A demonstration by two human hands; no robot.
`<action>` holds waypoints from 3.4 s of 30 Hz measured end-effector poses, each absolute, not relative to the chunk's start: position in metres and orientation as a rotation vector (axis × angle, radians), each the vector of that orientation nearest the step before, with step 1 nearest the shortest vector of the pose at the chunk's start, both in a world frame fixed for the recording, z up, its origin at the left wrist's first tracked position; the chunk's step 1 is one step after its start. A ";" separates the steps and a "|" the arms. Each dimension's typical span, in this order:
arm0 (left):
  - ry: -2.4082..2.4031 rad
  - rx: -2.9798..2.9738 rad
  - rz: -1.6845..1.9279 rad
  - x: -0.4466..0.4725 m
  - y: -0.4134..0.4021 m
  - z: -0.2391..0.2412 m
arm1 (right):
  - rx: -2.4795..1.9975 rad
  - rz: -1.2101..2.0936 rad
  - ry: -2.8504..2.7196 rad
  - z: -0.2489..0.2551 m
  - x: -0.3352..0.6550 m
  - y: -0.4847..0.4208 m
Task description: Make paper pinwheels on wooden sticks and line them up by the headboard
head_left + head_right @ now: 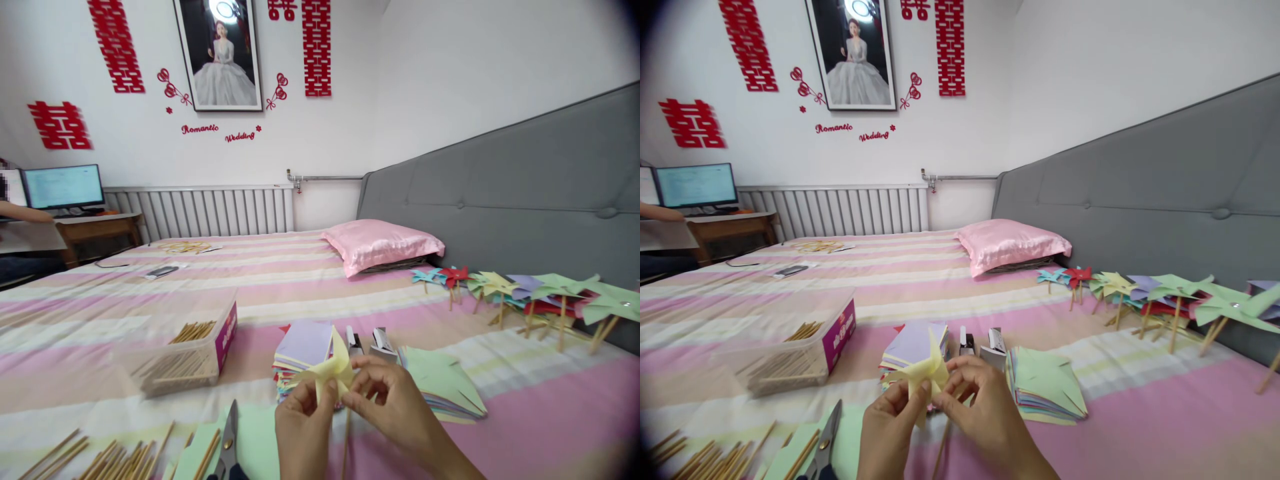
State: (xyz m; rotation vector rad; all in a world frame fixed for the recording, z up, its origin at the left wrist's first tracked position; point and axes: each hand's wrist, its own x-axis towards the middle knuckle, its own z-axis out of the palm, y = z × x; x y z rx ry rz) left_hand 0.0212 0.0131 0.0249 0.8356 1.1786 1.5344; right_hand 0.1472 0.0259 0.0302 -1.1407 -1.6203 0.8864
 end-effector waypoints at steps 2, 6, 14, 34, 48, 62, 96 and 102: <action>1.228 0.769 1.603 0.018 0.017 0.021 | -1.131 0.912 -1.558 0.030 0.157 0.031; 1.292 0.648 1.641 0.013 0.024 0.014 | -1.242 0.713 -1.308 0.022 0.188 0.049; 1.281 0.676 1.591 0.014 0.025 0.009 | -1.671 0.349 -1.651 -0.002 0.201 0.063; 1.291 0.910 1.415 0.023 0.020 0.007 | -2.029 0.328 -2.010 -0.007 0.191 0.063; 1.272 0.922 1.405 0.023 0.021 0.006 | -2.009 0.378 -2.100 -0.006 0.192 0.064; 1.273 0.944 1.396 0.023 0.022 0.004 | -2.007 0.372 -2.000 -0.018 0.196 0.070; 1.270 0.911 1.433 0.024 0.023 0.003 | -1.413 0.890 -1.751 -0.007 0.187 0.065; 1.295 0.881 1.455 0.021 0.024 0.007 | -1.258 1.123 -1.859 -0.014 0.182 0.058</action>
